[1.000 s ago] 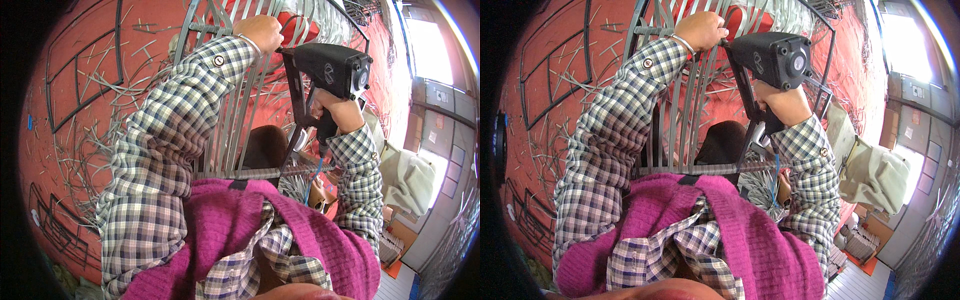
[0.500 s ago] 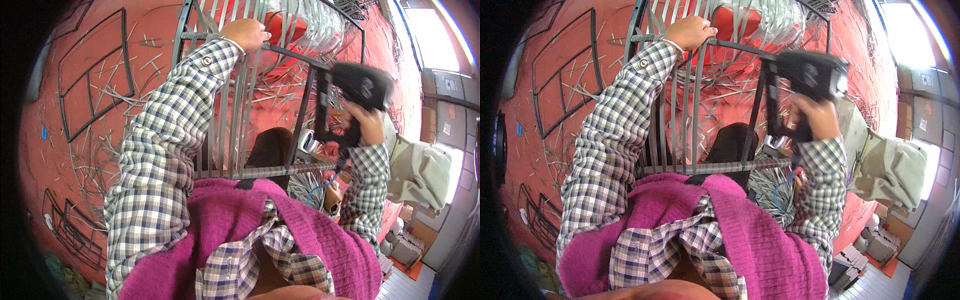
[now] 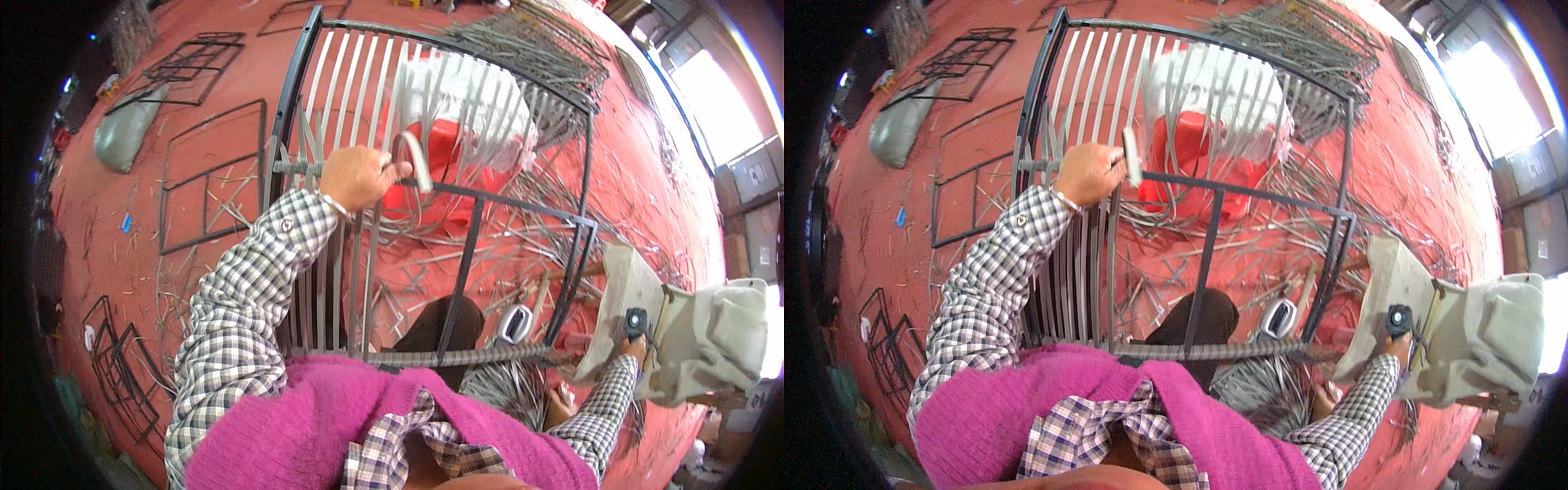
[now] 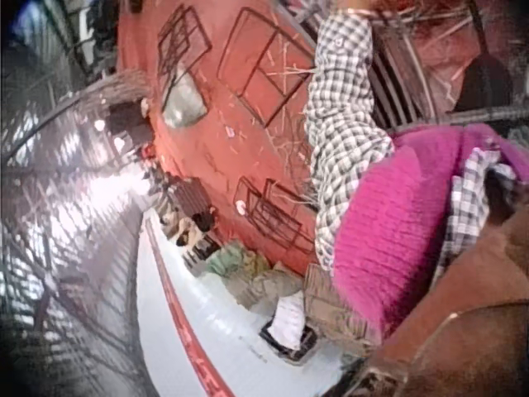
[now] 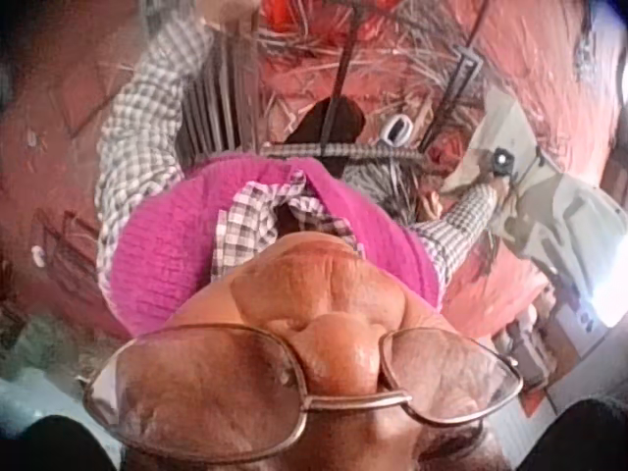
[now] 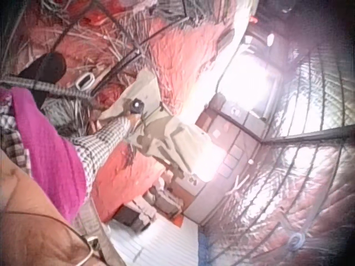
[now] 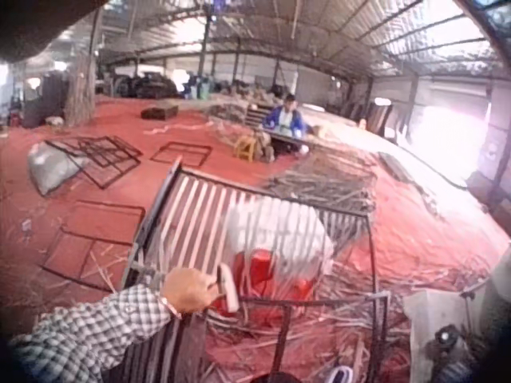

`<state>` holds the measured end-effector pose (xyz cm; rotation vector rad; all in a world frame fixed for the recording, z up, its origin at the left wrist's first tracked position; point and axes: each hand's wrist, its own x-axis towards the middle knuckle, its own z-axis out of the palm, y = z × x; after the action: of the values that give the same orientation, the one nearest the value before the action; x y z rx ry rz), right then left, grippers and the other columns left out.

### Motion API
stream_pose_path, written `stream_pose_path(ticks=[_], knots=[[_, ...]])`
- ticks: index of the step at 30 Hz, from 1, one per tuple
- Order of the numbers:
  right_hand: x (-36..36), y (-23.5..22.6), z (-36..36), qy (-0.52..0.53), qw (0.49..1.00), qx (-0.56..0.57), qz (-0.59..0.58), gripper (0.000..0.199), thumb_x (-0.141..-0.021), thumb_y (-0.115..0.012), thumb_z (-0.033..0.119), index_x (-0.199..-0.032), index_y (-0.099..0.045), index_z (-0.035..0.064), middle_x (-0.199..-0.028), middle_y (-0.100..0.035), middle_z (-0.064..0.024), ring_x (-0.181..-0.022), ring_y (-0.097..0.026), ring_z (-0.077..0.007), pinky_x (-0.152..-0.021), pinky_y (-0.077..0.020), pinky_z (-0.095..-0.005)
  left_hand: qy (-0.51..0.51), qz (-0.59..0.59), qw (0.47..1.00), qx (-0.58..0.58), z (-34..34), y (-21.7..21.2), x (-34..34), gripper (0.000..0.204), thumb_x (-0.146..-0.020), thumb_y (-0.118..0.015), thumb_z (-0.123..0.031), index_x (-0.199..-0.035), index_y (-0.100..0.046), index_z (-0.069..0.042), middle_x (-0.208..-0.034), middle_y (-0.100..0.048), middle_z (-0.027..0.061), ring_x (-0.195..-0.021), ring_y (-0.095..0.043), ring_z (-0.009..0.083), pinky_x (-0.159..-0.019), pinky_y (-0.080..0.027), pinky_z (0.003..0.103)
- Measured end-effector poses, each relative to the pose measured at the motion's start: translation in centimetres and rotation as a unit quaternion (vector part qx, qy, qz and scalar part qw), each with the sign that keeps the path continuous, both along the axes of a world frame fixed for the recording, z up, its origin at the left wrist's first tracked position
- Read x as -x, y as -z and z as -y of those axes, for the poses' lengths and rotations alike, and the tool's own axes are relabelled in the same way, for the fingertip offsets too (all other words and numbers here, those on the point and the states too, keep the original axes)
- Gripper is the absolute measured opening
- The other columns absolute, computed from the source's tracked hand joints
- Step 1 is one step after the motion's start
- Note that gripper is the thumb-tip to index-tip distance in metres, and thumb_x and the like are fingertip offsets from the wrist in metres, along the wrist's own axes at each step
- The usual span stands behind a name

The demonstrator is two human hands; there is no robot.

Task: The person assembles a metal frame by inserting vertical metal rods into a horizontal frame and securing them with a staple gun. The person repeatedly positions each rod and fastens it in place.

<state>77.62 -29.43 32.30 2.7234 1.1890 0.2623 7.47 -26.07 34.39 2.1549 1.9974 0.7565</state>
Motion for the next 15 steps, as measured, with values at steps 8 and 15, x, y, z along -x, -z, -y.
stream_pose_path(ticks=[8, 15], knots=[[10.0, -5.0, -6.6, -0.179, 0.968, -0.139, 0.102, 0.041, -0.080, -0.057, 0.013, -0.120, -0.051, 0.0058, -0.117, -0.055, -0.0135, -0.110, -0.051, -0.0291, -0.096, -0.0391, -0.0393, 0.089, -0.058, 0.994, -0.020, 4.2, -6.6, -3.5, 0.031, -0.081, -0.058, -0.038, -0.082, -0.062, -0.007, -0.070, -0.059, 0.0130, -0.064, -0.059, 0.0328, -0.056, -0.045, 0.042], [36.5, -8.4, -4.5, -0.677, 0.665, -0.079, -0.305, 0.027, -0.080, -0.061, 0.029, -0.094, -0.062, 0.0056, -0.086, -0.063, -0.0120, -0.085, -0.058, -0.0298, -0.077, -0.0419, -0.0419, 0.256, -0.216, 0.936, 0.110, 6.8, -15.1, -4.9, 0.031, -0.080, -0.061, -0.035, -0.097, -0.059, -0.009, -0.084, -0.061, 0.0100, -0.078, -0.059, 0.0286, -0.068, -0.047, 0.040]])
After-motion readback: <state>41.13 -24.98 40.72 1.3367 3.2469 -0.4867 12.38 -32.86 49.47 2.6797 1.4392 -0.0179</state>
